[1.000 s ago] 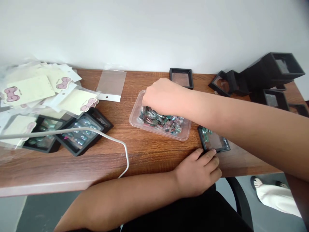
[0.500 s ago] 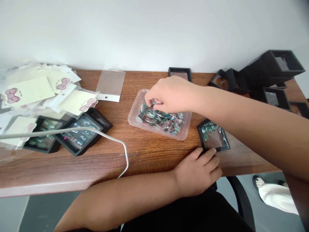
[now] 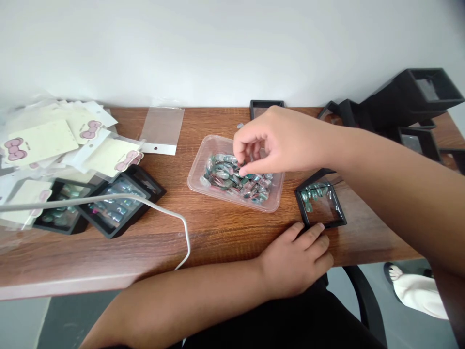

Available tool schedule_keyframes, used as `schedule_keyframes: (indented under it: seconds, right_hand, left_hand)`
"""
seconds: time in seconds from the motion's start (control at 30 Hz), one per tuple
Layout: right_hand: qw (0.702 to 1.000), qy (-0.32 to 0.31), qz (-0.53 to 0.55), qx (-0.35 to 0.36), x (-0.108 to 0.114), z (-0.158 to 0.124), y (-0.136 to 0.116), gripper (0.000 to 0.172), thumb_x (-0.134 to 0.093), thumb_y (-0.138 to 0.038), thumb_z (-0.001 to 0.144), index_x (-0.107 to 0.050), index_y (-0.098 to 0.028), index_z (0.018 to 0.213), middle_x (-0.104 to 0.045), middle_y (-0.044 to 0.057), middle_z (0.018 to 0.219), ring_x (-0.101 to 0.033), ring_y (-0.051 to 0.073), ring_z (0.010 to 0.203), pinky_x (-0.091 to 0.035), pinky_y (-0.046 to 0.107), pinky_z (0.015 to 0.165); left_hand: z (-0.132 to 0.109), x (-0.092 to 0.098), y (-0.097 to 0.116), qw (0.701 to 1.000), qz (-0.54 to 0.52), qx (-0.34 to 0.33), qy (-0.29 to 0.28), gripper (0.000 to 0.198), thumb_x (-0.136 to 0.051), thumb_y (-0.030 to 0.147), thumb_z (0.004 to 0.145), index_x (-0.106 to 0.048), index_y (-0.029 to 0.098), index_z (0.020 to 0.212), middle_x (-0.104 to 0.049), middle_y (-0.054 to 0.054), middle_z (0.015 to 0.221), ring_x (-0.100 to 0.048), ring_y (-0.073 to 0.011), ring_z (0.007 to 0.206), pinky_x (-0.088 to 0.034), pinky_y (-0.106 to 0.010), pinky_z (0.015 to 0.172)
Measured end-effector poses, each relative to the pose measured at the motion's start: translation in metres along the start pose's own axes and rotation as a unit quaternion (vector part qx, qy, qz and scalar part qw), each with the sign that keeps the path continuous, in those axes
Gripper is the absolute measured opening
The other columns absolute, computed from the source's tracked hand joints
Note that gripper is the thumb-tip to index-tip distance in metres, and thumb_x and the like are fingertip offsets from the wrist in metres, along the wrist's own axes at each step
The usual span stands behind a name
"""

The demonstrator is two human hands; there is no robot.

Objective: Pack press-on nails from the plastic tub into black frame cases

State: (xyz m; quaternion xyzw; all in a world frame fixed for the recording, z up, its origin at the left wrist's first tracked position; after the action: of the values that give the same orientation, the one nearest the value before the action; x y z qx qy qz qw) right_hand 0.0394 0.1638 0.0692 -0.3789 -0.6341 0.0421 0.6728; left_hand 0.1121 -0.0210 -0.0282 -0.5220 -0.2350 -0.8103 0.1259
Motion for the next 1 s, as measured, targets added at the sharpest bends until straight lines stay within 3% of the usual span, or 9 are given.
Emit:
schedule_keyframes:
  seconds: [0.37,0.7,1.0]
  right_hand:
    - [1.000,0.018,0.020,0.014,0.001,-0.023,-0.005,0.017,-0.078,-0.031,0.080,-0.068,-0.018,0.075,-0.069,-0.003,0.072,-0.060,0.010,0.063,-0.048,0.027,0.065]
    - [0.998,0.047,0.023,0.043,0.002,-0.036,-0.003,0.024,-0.079,-0.029,0.079,-0.063,-0.017,0.067,-0.063,-0.004,0.062,-0.048,0.006,0.051,-0.038,0.027,0.056]
    - [0.989,0.099,0.103,0.027,0.008,-0.062,0.001,0.019,-0.071,-0.038,0.089,-0.074,-0.022,0.080,-0.073,-0.001,0.077,-0.059,0.010,0.060,-0.045,0.025,0.056]
  left_hand:
    - [-0.001,-0.003,0.000,1.000,-0.004,0.000,-0.015,0.030,-0.051,0.029,0.099,-0.068,0.021,0.121,-0.061,-0.005,0.138,-0.045,-0.0285,0.138,-0.036,-0.045,0.111]
    - [-0.001,-0.003,0.001,1.000,-0.001,-0.003,-0.020,0.030,-0.051,0.030,0.098,-0.067,0.020,0.122,-0.060,-0.006,0.139,-0.045,-0.0291,0.139,-0.035,-0.045,0.112]
    - [-0.001,-0.005,0.000,0.999,-0.003,-0.003,-0.046,0.031,-0.048,0.031,0.100,-0.065,0.020,0.125,-0.056,-0.007,0.143,-0.040,-0.0296,0.143,-0.033,-0.046,0.113]
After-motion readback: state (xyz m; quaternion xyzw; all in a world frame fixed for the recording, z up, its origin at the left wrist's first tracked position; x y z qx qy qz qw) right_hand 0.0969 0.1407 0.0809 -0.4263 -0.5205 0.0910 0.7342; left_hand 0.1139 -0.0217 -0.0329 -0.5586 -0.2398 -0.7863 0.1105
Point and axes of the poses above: each hand's wrist, its own z-axis towards the middle knuckle, its own x-axis out of the back of the hand, y = z × x, the point moved 7 cm from there along z, towards the middle knuckle
